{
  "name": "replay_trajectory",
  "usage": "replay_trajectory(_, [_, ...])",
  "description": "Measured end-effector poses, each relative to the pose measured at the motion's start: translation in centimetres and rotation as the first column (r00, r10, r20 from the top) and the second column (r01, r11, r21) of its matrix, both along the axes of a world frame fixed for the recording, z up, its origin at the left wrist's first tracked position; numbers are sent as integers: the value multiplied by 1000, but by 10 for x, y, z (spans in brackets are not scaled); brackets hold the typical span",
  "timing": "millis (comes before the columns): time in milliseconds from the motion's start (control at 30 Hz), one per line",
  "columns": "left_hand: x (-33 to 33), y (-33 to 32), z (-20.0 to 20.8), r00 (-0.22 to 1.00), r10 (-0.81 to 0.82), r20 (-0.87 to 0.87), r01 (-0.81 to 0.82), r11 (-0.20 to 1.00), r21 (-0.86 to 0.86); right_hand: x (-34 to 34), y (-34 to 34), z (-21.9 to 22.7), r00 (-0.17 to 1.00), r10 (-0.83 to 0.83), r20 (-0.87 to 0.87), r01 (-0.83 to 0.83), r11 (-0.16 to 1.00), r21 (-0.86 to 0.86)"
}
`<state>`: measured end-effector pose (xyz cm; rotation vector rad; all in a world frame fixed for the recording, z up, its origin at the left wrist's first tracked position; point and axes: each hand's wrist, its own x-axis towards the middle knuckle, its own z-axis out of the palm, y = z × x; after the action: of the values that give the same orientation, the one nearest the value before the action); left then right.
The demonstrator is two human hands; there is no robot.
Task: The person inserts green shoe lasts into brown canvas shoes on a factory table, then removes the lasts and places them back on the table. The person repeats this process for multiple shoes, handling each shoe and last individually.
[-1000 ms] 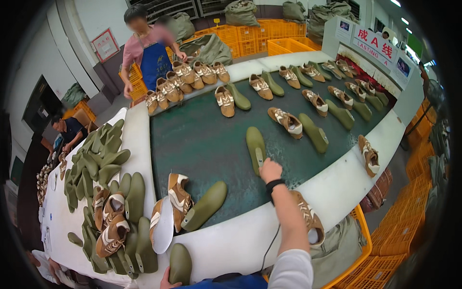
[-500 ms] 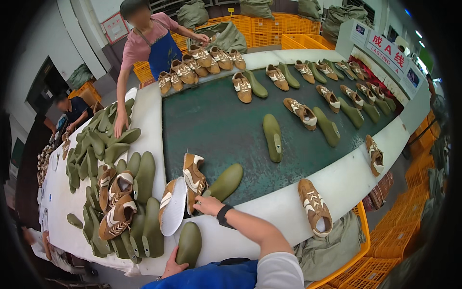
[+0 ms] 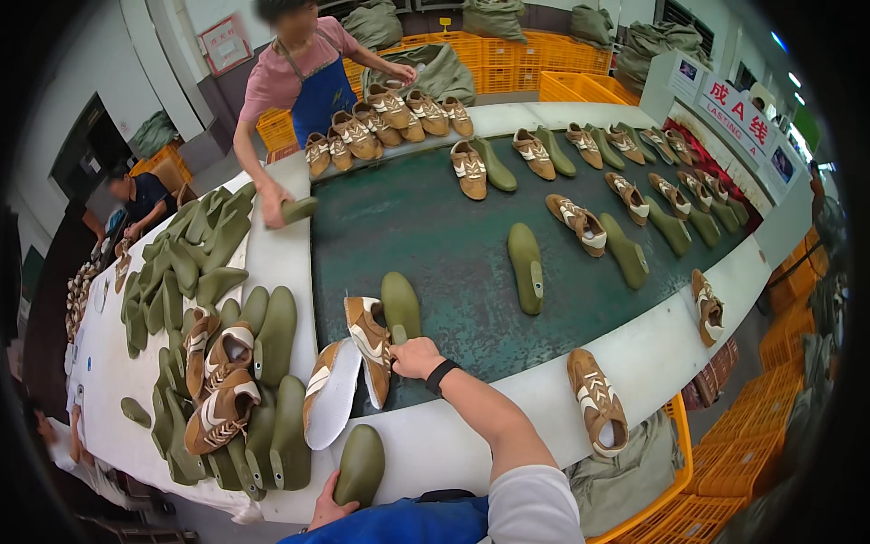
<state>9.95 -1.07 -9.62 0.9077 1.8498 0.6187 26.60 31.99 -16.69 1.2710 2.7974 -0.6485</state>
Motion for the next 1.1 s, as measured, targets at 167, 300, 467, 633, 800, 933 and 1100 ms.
replay_trajectory(167, [-1,-4,-5,1000,-8,-18,8,1000,-11,13,-10,1,997,-67,-50,66,998,-23])
replay_trajectory(300, [-7,-11,-18,1000,-28,-1,28,999,43,63,-37,10,951,-150,-271,129,987,-93])
replay_trajectory(467, [-20,-18,-42,992,-86,-92,98,987,128,195,-103,49,940,-339,-45,338,941,-25])
replay_trajectory(633, [-23,-23,-54,996,-81,-41,87,977,193,323,-207,77,641,-739,207,645,665,376])
replay_trajectory(800, [-25,-21,-54,994,-90,-55,99,973,210,339,-259,50,696,-674,248,639,739,212])
replay_trajectory(933, [-24,-19,-49,996,-83,-28,87,980,177,304,-233,82,777,-629,-18,627,772,109])
replay_trajectory(1100, [-19,-15,-35,999,-47,-12,48,994,95,241,-126,139,884,-424,-197,441,897,46])
